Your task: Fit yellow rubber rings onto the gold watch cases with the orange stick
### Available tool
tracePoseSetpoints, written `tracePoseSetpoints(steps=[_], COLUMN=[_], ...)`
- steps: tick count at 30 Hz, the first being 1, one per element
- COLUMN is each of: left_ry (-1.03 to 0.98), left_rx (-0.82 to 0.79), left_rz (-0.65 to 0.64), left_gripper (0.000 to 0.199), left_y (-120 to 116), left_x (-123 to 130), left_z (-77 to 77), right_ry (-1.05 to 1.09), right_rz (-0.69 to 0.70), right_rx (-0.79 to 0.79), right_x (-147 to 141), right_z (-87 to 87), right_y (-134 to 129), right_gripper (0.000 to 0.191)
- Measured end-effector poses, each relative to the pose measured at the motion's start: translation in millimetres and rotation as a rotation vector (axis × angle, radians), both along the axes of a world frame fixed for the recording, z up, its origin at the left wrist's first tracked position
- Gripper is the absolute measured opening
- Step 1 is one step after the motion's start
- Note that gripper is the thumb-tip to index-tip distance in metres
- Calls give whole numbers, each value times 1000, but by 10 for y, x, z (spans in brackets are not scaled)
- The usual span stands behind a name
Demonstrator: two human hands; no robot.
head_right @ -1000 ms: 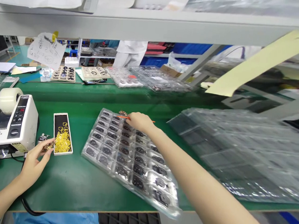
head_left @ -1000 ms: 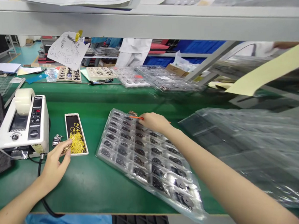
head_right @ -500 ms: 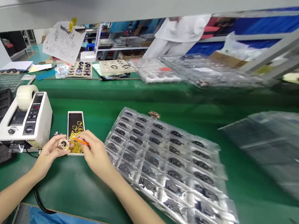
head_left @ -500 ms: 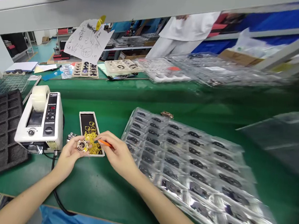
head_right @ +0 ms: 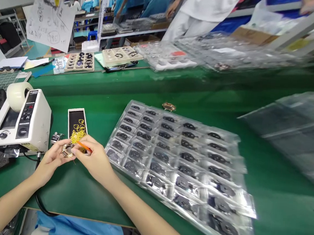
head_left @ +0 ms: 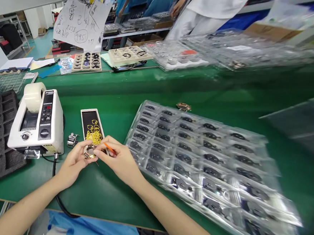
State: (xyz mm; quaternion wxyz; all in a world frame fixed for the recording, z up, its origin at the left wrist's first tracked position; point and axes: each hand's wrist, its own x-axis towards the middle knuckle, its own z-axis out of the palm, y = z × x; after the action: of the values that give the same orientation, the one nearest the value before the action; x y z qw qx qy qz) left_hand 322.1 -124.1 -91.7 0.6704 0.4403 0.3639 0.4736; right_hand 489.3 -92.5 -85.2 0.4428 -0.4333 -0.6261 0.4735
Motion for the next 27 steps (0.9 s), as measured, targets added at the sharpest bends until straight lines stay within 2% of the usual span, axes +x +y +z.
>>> tracePoseSetpoints(steps=[6,11,15,20,27], left_ry=[26,11,18,52,130], left_rx=[44,64,-4,-47,-9], left_rz=[-35,-29,18,67,136], left_gripper=[37,38,38,39,39], left_y=[-7,-1,-4,-7,3], left_x=[16,36,57,85,146], left_z=[-14,-58,-46,0,11], right_ry=[-19,-30,-39,-107,-240], right_rz=[-9,-116,-181,-205,-204], right_rx=[-22,7,38,125,304], right_x=[-36,-100,-148,-165,-171], right_z=[-4,-63,-116,-130,-154], right_y=[-17,-59,-78,-85,-137], right_gripper=[14,14,14,14,14])
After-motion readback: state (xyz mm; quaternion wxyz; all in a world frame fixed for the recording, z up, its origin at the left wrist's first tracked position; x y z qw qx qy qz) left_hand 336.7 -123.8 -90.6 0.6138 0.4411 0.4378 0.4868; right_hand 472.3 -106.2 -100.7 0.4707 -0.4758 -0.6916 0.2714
